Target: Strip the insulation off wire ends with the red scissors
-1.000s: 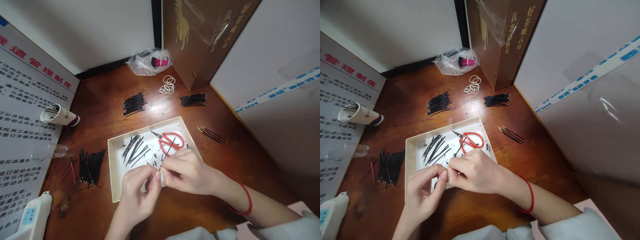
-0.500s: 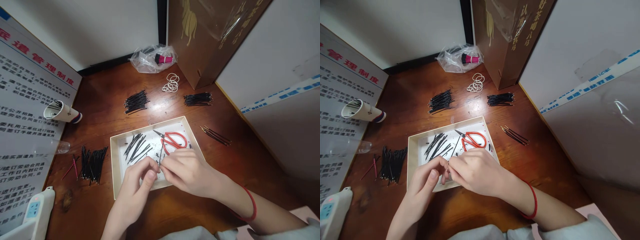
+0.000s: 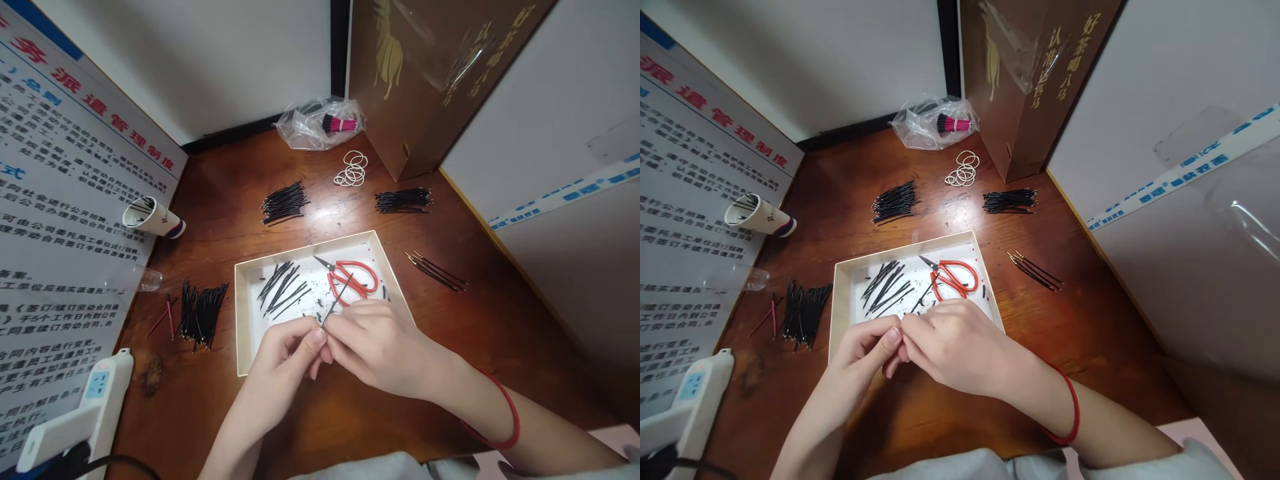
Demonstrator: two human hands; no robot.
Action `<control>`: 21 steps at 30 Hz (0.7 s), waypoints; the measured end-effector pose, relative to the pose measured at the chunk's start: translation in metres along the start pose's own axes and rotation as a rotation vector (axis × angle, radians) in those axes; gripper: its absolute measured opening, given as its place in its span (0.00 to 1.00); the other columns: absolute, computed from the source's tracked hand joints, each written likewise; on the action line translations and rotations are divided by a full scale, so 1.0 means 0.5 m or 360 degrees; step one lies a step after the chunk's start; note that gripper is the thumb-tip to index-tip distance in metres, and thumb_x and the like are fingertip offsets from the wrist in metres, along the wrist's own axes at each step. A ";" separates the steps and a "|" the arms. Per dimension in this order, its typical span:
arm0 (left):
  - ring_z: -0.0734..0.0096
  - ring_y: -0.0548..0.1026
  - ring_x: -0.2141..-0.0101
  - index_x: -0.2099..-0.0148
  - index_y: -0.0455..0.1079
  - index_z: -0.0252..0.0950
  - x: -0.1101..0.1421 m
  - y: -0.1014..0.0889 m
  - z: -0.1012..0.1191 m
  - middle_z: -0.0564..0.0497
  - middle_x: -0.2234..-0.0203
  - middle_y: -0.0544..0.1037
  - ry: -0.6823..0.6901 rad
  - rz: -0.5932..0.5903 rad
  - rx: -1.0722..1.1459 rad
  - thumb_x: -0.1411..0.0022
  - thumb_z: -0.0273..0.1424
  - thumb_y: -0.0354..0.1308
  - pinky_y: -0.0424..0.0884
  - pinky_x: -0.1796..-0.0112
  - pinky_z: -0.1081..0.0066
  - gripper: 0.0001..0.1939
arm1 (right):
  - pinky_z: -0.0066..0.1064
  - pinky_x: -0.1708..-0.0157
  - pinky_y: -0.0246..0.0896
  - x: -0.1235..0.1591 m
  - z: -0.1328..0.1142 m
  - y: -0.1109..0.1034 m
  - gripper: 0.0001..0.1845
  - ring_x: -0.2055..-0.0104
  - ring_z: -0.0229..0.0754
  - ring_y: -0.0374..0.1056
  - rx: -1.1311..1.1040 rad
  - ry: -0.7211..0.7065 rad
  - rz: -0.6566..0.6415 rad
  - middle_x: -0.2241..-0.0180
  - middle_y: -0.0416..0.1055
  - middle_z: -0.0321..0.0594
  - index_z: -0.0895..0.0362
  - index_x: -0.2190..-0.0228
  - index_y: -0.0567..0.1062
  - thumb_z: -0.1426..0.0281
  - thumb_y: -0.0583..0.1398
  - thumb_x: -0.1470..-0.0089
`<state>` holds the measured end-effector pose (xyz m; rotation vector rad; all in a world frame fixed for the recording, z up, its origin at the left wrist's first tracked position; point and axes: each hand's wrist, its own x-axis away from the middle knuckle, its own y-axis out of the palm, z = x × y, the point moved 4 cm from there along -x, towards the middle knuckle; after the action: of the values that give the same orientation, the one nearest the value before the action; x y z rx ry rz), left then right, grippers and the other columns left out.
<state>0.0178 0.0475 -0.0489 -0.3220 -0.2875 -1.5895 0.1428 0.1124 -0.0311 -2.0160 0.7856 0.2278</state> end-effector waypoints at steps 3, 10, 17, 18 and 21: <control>0.75 0.55 0.80 0.75 0.65 0.36 0.008 0.001 -0.005 0.57 0.84 0.59 0.0040 -0.0048 0.0072 0.31 0.46 0.51 0.51 0.76 0.72 0.24 | 0.26 0.77 0.54 0.004 0.001 0.000 0.17 0.80 0.33 0.59 -0.0370 0.0067 -0.0092 0.82 0.64 0.31 0.59 0.75 0.71 0.76 0.50 0.36; 0.76 0.53 0.80 0.80 0.60 0.36 0.016 0.021 -0.024 0.57 0.84 0.56 0.0152 0.0132 0.0230 0.32 0.47 0.53 0.50 0.77 0.71 0.27 | 0.27 0.78 0.53 0.007 -0.004 -0.002 0.20 0.81 0.33 0.54 -0.0268 -0.0036 0.0252 0.85 0.60 0.30 0.56 0.81 0.67 0.76 0.52 0.37; 0.77 0.46 0.80 0.80 0.54 0.37 0.022 0.059 -0.032 0.59 0.85 0.51 -0.0007 0.0363 0.0696 0.35 0.48 0.57 0.47 0.77 0.70 0.28 | 0.31 0.79 0.50 0.011 -0.005 0.002 0.24 0.82 0.35 0.51 -0.0052 -0.0104 0.0298 0.86 0.59 0.31 0.56 0.84 0.67 0.77 0.50 0.37; 0.77 0.45 0.81 0.80 0.54 0.37 0.023 0.061 -0.032 0.59 0.85 0.51 -0.0015 0.0365 0.0718 0.35 0.47 0.57 0.47 0.77 0.70 0.28 | 0.31 0.79 0.50 0.012 -0.006 0.002 0.24 0.82 0.35 0.51 -0.0073 -0.0080 0.0293 0.86 0.59 0.31 0.57 0.84 0.67 0.77 0.50 0.36; 0.78 0.43 0.81 0.80 0.54 0.38 0.023 0.063 -0.038 0.59 0.85 0.51 -0.0017 0.0329 0.0763 0.34 0.47 0.56 0.48 0.78 0.71 0.28 | 0.31 0.78 0.50 0.015 -0.008 -0.001 0.25 0.82 0.34 0.52 -0.0116 -0.0031 0.0243 0.85 0.62 0.31 0.56 0.83 0.66 0.76 0.48 0.35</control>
<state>0.0485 0.0283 -0.0623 0.0124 -0.6097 -1.2693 0.1485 0.1061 -0.0320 -2.0200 0.9316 0.3681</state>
